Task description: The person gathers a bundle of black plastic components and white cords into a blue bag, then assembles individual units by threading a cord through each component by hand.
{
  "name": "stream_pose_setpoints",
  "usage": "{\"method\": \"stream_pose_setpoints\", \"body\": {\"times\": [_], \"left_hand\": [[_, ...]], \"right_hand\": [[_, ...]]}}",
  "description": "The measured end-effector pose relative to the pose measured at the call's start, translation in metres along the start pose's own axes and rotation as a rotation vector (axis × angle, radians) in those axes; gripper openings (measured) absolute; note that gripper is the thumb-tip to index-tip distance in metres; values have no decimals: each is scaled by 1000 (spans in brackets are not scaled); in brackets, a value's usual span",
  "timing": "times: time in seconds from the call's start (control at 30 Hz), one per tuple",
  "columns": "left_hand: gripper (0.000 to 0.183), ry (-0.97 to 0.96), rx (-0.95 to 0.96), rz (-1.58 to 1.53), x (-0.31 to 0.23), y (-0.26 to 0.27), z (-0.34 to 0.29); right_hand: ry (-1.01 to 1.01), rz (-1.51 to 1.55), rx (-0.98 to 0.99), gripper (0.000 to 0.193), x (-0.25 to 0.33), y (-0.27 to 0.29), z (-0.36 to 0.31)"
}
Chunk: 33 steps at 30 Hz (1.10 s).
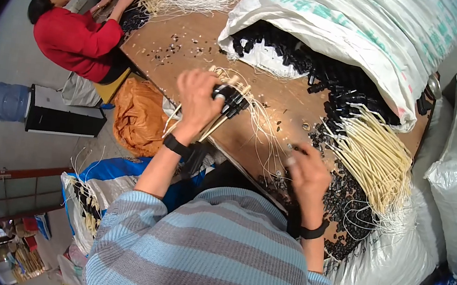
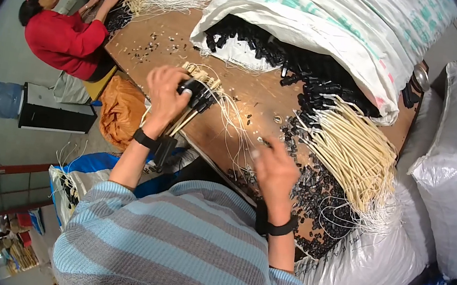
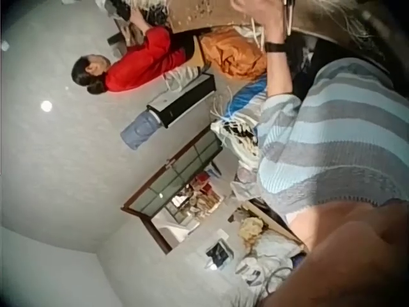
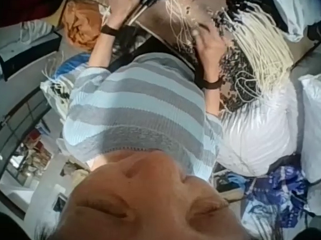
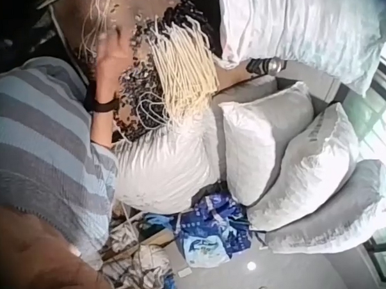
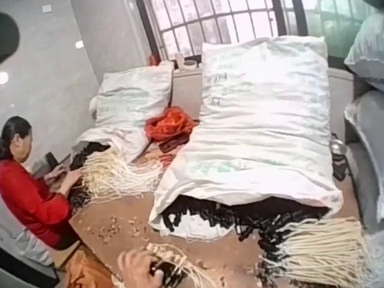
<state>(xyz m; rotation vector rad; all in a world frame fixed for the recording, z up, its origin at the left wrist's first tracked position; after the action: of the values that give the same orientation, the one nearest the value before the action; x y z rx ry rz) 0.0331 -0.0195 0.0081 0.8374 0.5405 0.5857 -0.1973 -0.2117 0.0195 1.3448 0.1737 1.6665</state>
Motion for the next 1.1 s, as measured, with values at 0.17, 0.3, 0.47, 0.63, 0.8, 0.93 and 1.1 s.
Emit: {"method": "stream_pose_setpoints", "body": {"times": [0.17,0.3,0.47,0.63,0.8,0.93,1.1], "left_hand": [[44,-49,-37,-221,-36,-12,9],[37,-212,218,-675,-112,-62,13],[40,-63,722,-481,-164,-120,44],[39,-84,711,-530,-162,-123,44],[44,-51,740,-542,-137,-125,34],[41,-90,648,-514,-124,-120,28],[40,-128,263,-645,-104,-89,19]], "right_hand": [[18,-135,84,26,-20,-11,-13],[-273,-217,-53,14,-51,24,-21],[-459,-712,-239,28,-87,85,-43],[-455,-730,-156,22,-92,91,-50],[-370,-704,-195,15,-90,90,-40],[-139,-635,-186,15,-69,85,-24],[-89,-670,-134,17,-75,72,-25]]}}
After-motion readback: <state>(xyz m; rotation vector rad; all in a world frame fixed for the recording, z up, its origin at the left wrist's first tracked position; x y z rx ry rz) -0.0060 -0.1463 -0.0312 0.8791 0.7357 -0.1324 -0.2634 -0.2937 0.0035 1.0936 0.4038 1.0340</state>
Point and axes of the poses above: each hand's wrist, its own z-axis towards the middle knuckle, its own y-axis out of the back of the hand, x = y × z, the point moved 1 cm from there along z, towards the middle knuckle, and after that the axes turned 2 degrees about -x, right-handed, at the moved point
